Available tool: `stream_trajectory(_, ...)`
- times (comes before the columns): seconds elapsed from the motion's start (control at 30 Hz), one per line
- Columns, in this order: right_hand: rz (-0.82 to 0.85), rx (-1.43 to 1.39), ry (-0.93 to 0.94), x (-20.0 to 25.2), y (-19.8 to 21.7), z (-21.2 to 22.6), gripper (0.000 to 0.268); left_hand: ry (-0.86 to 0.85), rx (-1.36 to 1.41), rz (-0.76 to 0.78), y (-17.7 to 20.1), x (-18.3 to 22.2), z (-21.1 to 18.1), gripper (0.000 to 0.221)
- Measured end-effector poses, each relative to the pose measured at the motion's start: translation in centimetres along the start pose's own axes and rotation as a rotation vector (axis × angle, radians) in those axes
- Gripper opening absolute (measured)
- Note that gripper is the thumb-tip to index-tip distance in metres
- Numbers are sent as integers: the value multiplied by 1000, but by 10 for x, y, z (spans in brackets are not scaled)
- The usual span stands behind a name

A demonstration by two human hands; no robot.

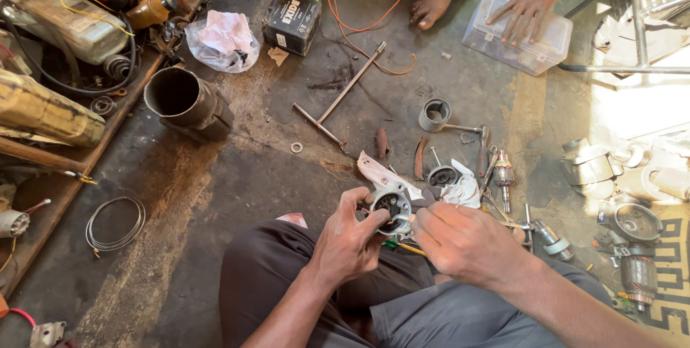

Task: The person assembles a small electric motor by inserting a rotor into a stator housing, cleaning components with a cloth, and applying lubricant from a bottle. The person handles the motor parts by hand and uses a cloth and lubricant bottle during the process.

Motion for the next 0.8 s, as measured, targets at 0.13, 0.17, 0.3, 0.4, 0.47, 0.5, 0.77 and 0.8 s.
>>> stream_trajectory(0.13,197,16,46,-5,-1,3,17,-44,-44,-42,0,0,0,48)
stream_trajectory(0.17,204,-8,48,-5,-1,3,17,-37,-34,-46,0,-1,0,48)
stream_trajectory(0.3,175,-105,61,-9,2,-1,23,-22,-20,-58,2,-1,1,48)
stream_trajectory(0.4,177,-144,66,-10,4,-5,26,-20,-16,-51,3,-1,1,48)
stream_trajectory(0.47,178,-171,61,-10,5,-5,29,-20,-6,-54,3,0,0,47)
stream_trajectory(0.5,167,-190,56,-9,6,-6,33,-20,-1,-56,4,0,0,47)
stream_trajectory(0.77,30,-412,-50,-7,-2,-10,36,-12,22,-79,10,0,0,49)
stream_trajectory(0.8,13,-432,-47,-7,-4,-11,36,-8,20,-78,11,0,0,49)
Point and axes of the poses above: each hand's wrist, its own x-axis away from the middle knuckle, its own y-axis out of the back of the hand, z = x × y, the point moved 1 cm from there along -x, towards the middle knuckle, and after that the axes turned 10 degrees about z, right-handed, at the moved point
